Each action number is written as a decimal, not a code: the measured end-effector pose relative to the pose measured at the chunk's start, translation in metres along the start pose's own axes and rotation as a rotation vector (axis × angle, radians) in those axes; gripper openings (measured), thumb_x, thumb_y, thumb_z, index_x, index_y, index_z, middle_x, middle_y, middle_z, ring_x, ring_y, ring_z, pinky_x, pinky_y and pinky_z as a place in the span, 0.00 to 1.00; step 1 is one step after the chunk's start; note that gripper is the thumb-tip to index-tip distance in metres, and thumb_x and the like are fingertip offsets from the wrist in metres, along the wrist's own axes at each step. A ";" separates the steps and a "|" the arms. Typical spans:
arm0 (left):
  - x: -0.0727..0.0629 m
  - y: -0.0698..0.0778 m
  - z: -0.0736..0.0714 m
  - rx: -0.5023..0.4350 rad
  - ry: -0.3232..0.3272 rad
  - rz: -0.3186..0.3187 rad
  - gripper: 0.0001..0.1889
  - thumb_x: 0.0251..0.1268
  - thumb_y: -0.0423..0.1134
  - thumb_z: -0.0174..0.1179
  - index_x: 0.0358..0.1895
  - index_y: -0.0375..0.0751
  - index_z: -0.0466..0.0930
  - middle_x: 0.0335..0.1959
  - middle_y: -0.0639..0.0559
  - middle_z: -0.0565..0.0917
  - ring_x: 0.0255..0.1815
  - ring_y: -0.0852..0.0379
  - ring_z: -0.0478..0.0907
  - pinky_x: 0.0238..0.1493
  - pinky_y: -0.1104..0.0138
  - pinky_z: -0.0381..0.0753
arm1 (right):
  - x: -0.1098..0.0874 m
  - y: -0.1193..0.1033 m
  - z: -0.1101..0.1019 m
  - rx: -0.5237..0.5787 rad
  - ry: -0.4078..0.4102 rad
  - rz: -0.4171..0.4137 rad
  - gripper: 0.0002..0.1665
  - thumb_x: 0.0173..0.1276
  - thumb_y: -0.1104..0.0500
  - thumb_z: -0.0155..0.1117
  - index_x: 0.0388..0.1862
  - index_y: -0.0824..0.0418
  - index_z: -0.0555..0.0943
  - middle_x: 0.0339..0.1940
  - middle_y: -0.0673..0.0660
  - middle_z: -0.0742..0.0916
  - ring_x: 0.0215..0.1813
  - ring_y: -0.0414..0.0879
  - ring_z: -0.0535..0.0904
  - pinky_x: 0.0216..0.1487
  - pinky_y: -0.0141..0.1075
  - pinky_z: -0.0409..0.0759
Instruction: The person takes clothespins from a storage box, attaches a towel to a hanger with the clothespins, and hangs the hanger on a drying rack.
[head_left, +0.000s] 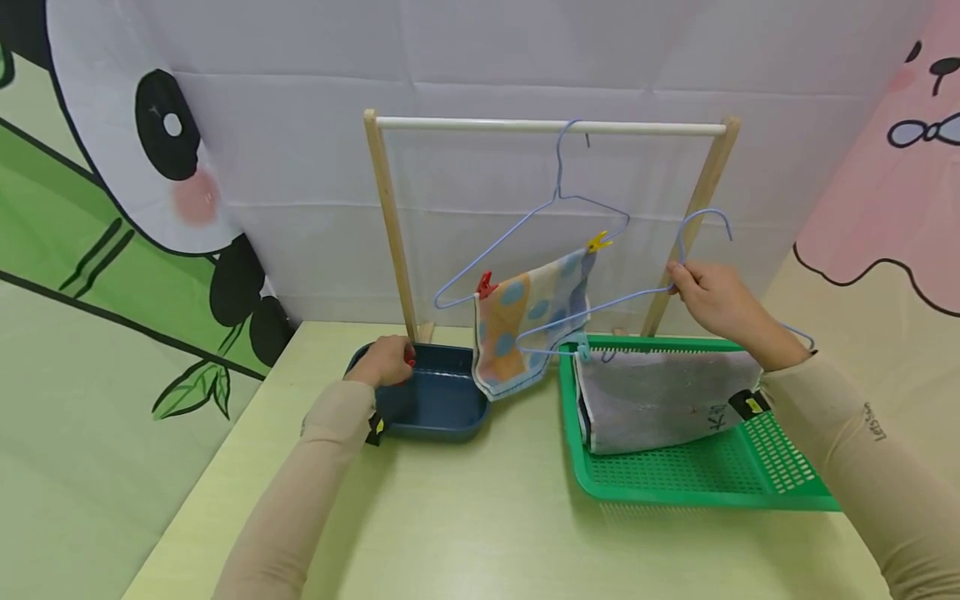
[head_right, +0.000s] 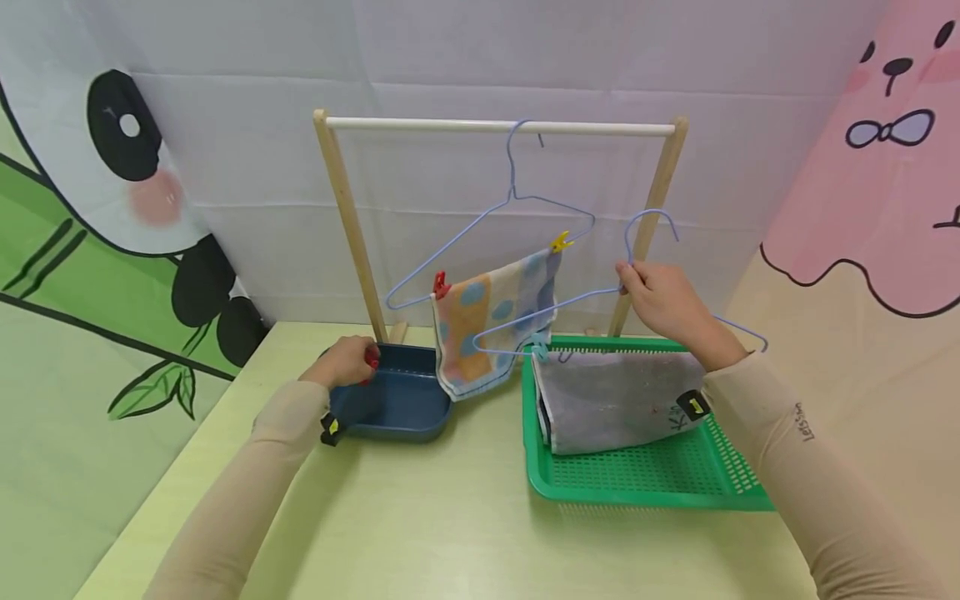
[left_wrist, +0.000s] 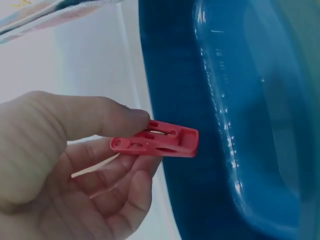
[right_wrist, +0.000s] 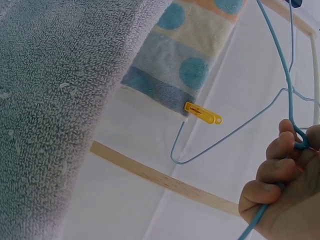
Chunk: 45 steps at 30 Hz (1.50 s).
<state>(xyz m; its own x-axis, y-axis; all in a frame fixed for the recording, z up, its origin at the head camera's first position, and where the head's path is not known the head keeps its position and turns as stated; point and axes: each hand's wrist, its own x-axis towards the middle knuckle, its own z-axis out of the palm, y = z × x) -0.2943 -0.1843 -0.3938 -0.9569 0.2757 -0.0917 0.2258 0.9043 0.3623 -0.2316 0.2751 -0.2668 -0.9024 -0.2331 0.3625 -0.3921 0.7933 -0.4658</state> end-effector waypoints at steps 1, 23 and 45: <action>-0.001 0.000 0.000 -0.005 0.002 0.005 0.17 0.56 0.29 0.59 0.50 0.27 0.75 0.42 0.38 0.80 0.42 0.44 0.77 0.44 0.55 0.77 | 0.000 0.000 0.000 -0.004 0.003 -0.003 0.28 0.79 0.52 0.38 0.34 0.69 0.80 0.22 0.56 0.80 0.32 0.54 0.75 0.31 0.42 0.69; -0.013 0.024 -0.001 -0.100 0.095 0.052 0.16 0.62 0.34 0.59 0.51 0.30 0.74 0.36 0.42 0.80 0.32 0.50 0.76 0.36 0.59 0.77 | 0.001 0.003 -0.001 -0.013 0.009 0.002 0.27 0.79 0.53 0.38 0.33 0.68 0.80 0.23 0.57 0.80 0.30 0.52 0.73 0.29 0.41 0.68; -0.028 0.065 0.000 -0.172 0.126 0.228 0.16 0.63 0.40 0.62 0.48 0.32 0.79 0.36 0.47 0.83 0.36 0.53 0.80 0.41 0.60 0.79 | 0.002 0.005 0.001 -0.021 0.004 0.000 0.28 0.79 0.52 0.38 0.33 0.69 0.80 0.24 0.59 0.81 0.32 0.54 0.75 0.31 0.43 0.68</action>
<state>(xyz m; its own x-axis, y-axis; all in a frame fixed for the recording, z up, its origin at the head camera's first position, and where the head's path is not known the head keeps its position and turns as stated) -0.2529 -0.1334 -0.3683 -0.9027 0.4127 0.1220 0.4134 0.7526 0.5126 -0.2354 0.2782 -0.2691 -0.9015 -0.2311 0.3658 -0.3884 0.8050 -0.4485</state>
